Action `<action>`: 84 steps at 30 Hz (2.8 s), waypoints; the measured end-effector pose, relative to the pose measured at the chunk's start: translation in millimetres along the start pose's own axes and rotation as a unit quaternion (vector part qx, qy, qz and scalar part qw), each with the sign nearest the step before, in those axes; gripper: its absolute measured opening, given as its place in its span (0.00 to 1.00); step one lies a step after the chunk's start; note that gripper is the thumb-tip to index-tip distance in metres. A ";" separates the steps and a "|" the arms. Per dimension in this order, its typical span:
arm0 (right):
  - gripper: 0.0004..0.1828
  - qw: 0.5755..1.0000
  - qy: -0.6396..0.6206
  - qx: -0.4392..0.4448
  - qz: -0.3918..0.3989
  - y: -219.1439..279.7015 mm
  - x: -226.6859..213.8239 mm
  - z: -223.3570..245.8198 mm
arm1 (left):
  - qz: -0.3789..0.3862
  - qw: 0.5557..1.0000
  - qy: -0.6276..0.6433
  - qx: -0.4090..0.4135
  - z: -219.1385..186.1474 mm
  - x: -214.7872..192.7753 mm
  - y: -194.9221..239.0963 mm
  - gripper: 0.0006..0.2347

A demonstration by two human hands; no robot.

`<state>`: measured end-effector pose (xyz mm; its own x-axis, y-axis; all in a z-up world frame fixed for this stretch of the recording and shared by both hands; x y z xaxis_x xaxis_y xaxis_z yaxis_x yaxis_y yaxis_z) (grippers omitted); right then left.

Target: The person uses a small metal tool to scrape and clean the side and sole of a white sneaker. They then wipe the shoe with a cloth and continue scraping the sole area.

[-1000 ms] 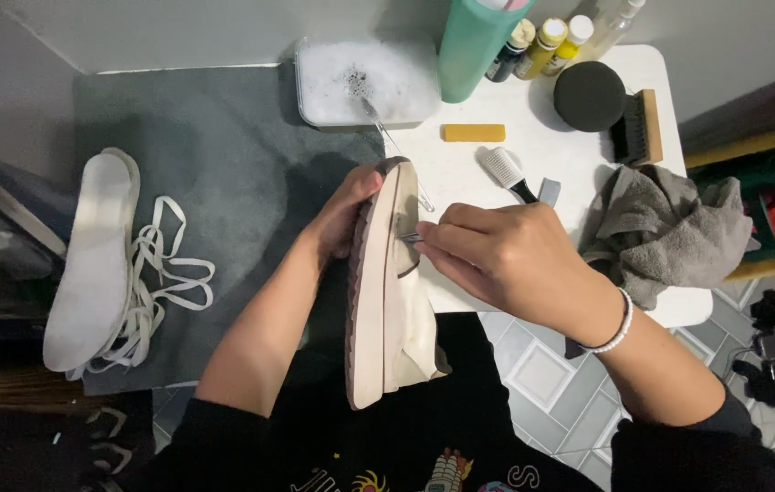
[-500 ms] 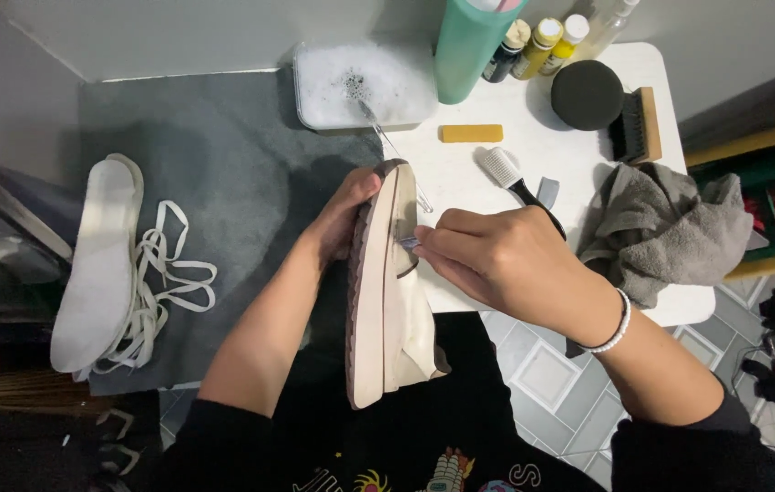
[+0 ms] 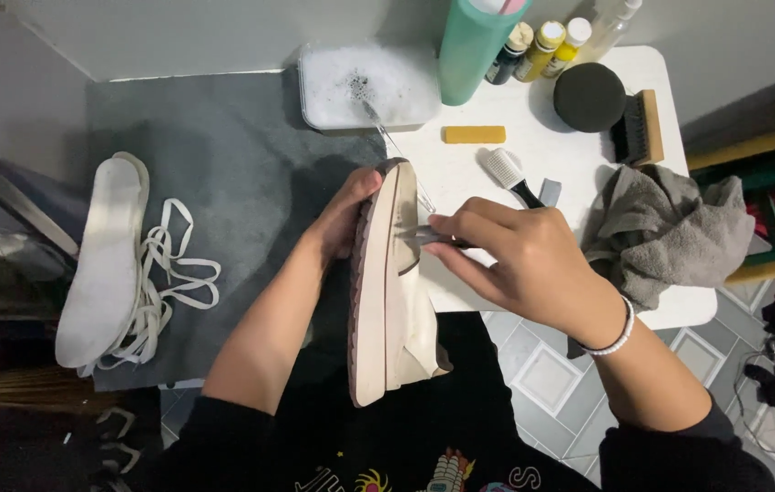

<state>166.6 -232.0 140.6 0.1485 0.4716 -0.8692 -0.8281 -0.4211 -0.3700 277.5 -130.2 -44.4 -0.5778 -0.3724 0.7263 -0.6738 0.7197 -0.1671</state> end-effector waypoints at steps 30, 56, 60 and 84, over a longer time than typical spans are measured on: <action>0.03 1.000 0.022 -0.008 -0.007 -3.8 8.1 10.6 | -0.042 0.999 0.026 -0.024 30.0 -34.4 -4.2 0.17; 0.03 0.997 0.072 0.025 -0.006 -2.1 22.4 11.3 | -0.115 0.988 -0.091 -0.043 50.9 -82.3 2.3 0.26; 0.04 0.997 0.077 0.023 -0.008 -1.6 19.9 15.6 | -0.111 0.989 -0.087 -0.038 32.7 -52.8 4.1 0.22; 0.05 0.998 0.012 0.051 -0.021 -2.5 14.0 20.5 | -0.134 0.988 -0.062 -0.054 42.0 -69.7 8.4 0.22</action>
<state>159.7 -208.5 136.1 0.1954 0.4676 -0.8621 -0.8714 -0.3205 -0.3714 292.8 -122.8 -124.4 -0.4419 -0.6220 0.6465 -0.7610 0.6414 0.0970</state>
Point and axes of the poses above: each hand's wrist, its own y-axis away from the middle knuckle, its own x-axis out of the palm, z = x × y, the point moved 7 cm from there along -y, towards the middle knuckle, and after that the axes turned 8 degrees about y, right-handed, at the moved point
